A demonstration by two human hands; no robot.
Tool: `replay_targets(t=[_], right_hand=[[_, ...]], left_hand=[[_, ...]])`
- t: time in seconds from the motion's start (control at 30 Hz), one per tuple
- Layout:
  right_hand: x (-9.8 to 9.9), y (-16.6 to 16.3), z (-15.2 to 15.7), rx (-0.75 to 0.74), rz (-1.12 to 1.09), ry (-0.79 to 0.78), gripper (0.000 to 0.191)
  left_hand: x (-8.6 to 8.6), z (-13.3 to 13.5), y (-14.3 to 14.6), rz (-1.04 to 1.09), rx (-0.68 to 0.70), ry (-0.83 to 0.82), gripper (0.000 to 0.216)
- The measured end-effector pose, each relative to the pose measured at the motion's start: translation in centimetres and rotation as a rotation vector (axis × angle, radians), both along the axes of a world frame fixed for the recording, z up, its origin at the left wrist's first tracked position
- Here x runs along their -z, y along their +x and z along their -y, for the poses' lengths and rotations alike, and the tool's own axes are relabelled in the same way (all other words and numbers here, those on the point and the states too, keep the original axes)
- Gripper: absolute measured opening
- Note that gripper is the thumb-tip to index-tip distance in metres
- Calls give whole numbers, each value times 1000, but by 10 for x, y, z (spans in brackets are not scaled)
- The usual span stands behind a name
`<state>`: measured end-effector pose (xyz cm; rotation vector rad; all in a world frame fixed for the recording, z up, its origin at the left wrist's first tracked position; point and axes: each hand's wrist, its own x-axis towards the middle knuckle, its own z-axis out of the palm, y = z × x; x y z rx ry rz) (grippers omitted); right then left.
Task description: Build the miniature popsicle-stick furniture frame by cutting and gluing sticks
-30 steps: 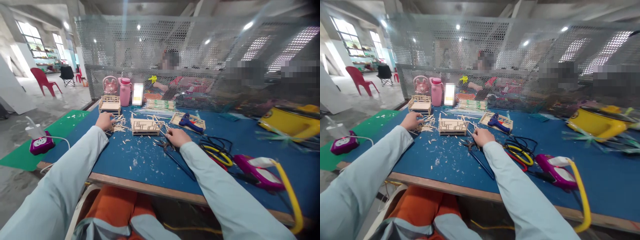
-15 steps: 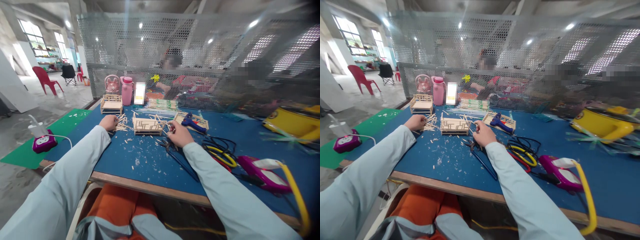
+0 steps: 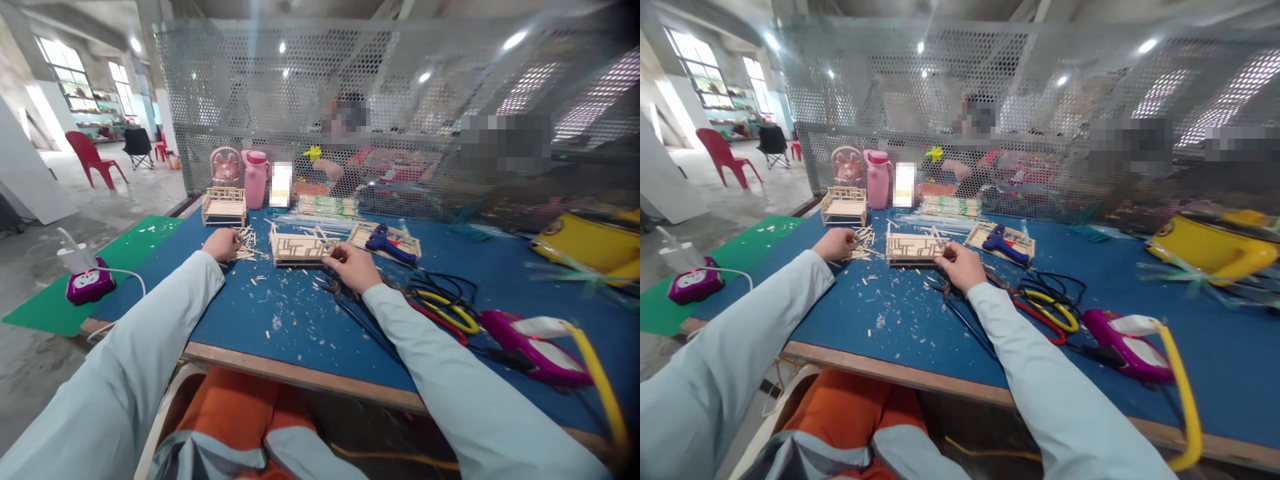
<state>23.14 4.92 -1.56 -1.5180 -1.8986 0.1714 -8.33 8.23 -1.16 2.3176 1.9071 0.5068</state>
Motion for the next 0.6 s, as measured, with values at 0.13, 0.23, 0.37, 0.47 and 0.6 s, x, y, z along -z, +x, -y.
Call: replay_targets(t=[0.13,0.23,0.37,0.47,0.6], right_hand=[[1,4,-2,54,3,11,16],[1,5,-3,65,9,11,16],[1,5,-3,65,19,9,17],[1,6,-3,56,27,10,18],[2,7,-4,53,33,7,17]], left_hand=[[-2,-1,1,17,21,3,30],[-1,-3,-2,16,-38,23,31],[4,-7,-11,-13,-191,42,36],[4,-8,-14,-24,-171,24,33],[-4,-4,-3,-25,-72,71,37]])
